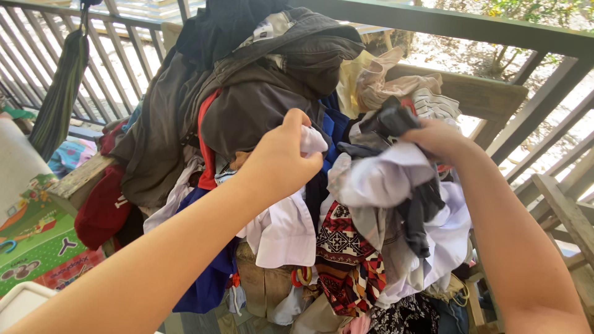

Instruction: The person takes various items of clothing from a pile, including a black shirt, a grey towel, a pink garment, and a patterned top, and folds each one individually on a white surface.

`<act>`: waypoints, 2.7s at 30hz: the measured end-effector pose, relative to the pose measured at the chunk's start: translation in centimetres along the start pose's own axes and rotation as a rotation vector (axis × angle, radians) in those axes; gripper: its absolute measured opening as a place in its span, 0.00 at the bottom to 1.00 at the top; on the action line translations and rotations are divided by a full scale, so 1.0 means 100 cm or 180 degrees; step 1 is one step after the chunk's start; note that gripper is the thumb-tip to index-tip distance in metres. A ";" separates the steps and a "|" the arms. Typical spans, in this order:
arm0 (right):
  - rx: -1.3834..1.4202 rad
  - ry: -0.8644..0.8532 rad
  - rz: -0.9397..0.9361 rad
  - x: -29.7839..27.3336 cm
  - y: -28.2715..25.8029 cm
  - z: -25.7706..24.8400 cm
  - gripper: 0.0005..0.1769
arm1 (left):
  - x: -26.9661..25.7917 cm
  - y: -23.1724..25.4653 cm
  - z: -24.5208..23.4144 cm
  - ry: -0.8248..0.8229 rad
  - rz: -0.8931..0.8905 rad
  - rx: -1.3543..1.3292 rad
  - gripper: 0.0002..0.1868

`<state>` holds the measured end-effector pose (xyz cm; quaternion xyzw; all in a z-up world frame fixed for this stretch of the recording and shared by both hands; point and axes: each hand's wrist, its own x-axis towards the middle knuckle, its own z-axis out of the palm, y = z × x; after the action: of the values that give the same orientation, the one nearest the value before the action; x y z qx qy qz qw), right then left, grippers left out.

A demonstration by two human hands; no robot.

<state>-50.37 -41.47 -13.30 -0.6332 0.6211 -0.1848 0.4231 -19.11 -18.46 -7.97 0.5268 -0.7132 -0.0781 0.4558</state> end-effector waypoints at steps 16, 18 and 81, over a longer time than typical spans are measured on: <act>-0.0820 0.0005 -0.2313 -0.001 -0.063 0.150 0.19 | -0.058 -0.067 0.045 -0.0867 -0.1011 0.0813 0.36; -0.1038 0.0085 -0.2163 -0.008 -0.071 0.136 0.19 | -0.065 -0.057 0.048 -0.0806 -0.0952 0.0654 0.37; -0.1662 -0.1379 -0.3298 -0.196 -0.301 0.330 0.24 | -0.140 -0.035 -0.265 0.1281 -0.0230 -0.0156 0.21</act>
<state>-9.42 -16.78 -3.48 -0.9583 0.1575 -0.0754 0.2260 3.10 1.32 -2.87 0.5458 -0.5863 -0.0048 0.5987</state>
